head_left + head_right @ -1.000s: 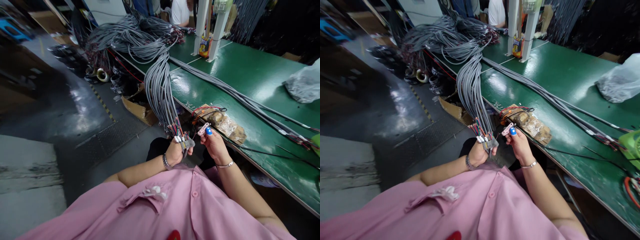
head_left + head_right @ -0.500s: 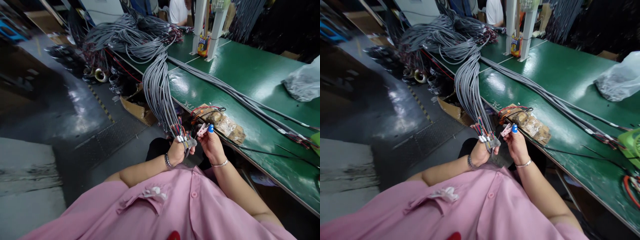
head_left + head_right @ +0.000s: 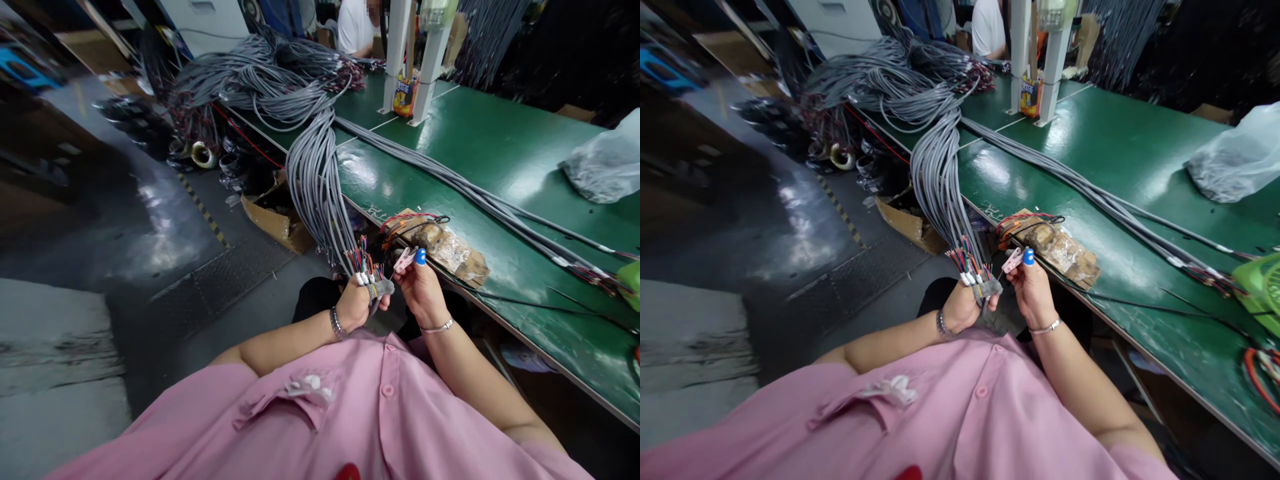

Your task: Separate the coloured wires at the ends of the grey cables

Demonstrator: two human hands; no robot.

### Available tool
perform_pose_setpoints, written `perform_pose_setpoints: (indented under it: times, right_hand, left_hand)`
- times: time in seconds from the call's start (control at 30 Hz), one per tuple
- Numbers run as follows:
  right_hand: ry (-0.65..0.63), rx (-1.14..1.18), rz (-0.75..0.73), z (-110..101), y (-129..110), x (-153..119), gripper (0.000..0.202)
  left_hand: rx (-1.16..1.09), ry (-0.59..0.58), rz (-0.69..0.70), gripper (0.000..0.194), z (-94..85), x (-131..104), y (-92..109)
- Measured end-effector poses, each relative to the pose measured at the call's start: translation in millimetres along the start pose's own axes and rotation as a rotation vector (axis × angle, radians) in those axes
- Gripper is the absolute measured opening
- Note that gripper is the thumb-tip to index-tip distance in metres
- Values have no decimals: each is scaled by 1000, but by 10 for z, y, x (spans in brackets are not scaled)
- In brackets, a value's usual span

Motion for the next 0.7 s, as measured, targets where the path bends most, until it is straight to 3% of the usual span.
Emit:
perform_pose_setpoints:
  times: [0.27, 0.37, 0.5, 0.7]
  right_hand:
    - [-106, 9, 122, -19, -4, -31, 55]
    - [-128, 52, 159, -29, -30, -42, 47]
    - [-124, 58, 99, -19, -80, -69, 29]
    - [-142, 21, 104, -1, -24, -47, 38]
  left_hand:
    - [-20, -11, 21, 33, -64, -66, 12]
    - [-57, -55, 7, 32, -97, -76, 47]
    - [-102, -139, -64, 33, -115, -36, 107]
    - [-116, -213, -138, 35, -92, 38, 111]
Point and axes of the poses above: each hand's wrist, its own x-axis towards the middle knuckle, its own z-axis out of the palm, y = z × x, the point moved 3 cm from there along x, towards the middle knuckle, and after that the axes turned 2 degrees about -z, right-handed, at the moved point
